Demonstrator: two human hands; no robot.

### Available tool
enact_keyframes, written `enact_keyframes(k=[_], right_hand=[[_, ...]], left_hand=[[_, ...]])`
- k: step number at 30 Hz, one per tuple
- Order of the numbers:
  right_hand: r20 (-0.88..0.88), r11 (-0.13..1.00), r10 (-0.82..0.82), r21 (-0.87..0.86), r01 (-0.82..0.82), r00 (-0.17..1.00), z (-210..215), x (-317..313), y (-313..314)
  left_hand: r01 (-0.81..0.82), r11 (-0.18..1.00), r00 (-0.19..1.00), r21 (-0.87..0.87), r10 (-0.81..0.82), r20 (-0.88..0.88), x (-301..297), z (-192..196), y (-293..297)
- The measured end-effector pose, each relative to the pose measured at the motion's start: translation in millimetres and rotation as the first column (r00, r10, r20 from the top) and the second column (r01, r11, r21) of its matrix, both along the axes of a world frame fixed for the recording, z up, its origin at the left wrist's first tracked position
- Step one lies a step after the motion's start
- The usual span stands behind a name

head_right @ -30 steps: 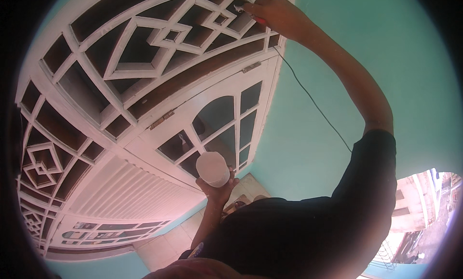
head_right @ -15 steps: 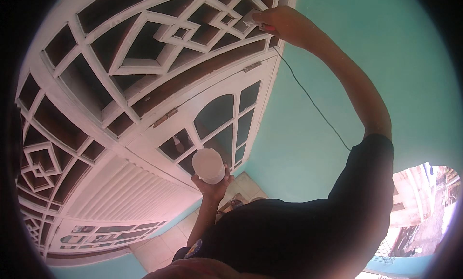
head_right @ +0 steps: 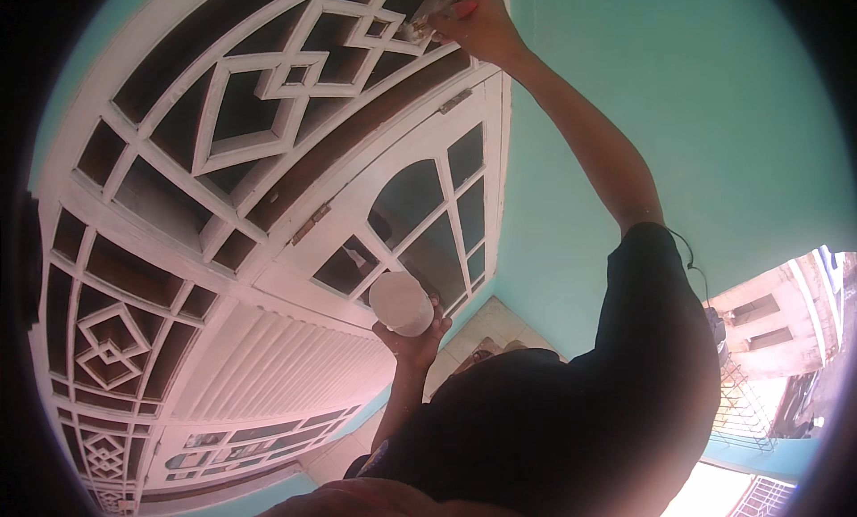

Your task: The person paints a white decorative wooden lattice above a door using a small brush and a container of white paint. They repeatedly dip the brush into the container and apply paint to the intricate geometric patterns of the lattice.

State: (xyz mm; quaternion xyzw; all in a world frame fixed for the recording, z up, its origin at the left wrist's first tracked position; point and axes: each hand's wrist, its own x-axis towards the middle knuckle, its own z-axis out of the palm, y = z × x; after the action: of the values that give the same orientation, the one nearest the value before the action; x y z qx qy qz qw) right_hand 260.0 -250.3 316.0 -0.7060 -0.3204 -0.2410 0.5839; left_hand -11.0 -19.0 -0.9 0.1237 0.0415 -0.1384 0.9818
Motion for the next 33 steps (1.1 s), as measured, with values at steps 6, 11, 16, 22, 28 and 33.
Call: enact_keyframes(k=[6,11,16,22,28,33], right_hand=[[0.033,0.932,0.017,0.361,-0.028,0.999,-13.5,23.0,-19.2],[-0.209,0.854,0.107,0.521,0.018,0.972,-27.7,49.6,13.9],[-0.174,0.885,-0.012,0.457,0.091,0.985,-27.6,47.6,-13.4],[-0.216,0.915,0.026,0.399,0.064,0.976,-19.7,22.7,-14.7],[-0.182,0.878,0.046,0.476,0.047,0.982,-26.2,28.4,-6.4],[-0.122,0.845,0.136,0.532,-0.051,0.983,-32.5,18.9,-19.1]], left_hand=[[-0.024,0.991,1.000,0.129,0.025,-0.005,-2.9,4.8,5.9],[0.005,0.996,1.000,0.091,-0.007,0.020,-2.4,-0.3,3.1],[-0.005,0.998,1.000,0.056,0.005,-0.013,-9.9,8.4,8.2],[0.047,0.997,0.999,0.069,-0.047,0.003,0.6,13.1,-1.5],[0.080,0.989,0.997,0.125,-0.081,0.002,11.5,18.3,-16.2],[0.042,0.997,0.997,0.061,-0.046,0.062,14.8,18.1,-22.9]])
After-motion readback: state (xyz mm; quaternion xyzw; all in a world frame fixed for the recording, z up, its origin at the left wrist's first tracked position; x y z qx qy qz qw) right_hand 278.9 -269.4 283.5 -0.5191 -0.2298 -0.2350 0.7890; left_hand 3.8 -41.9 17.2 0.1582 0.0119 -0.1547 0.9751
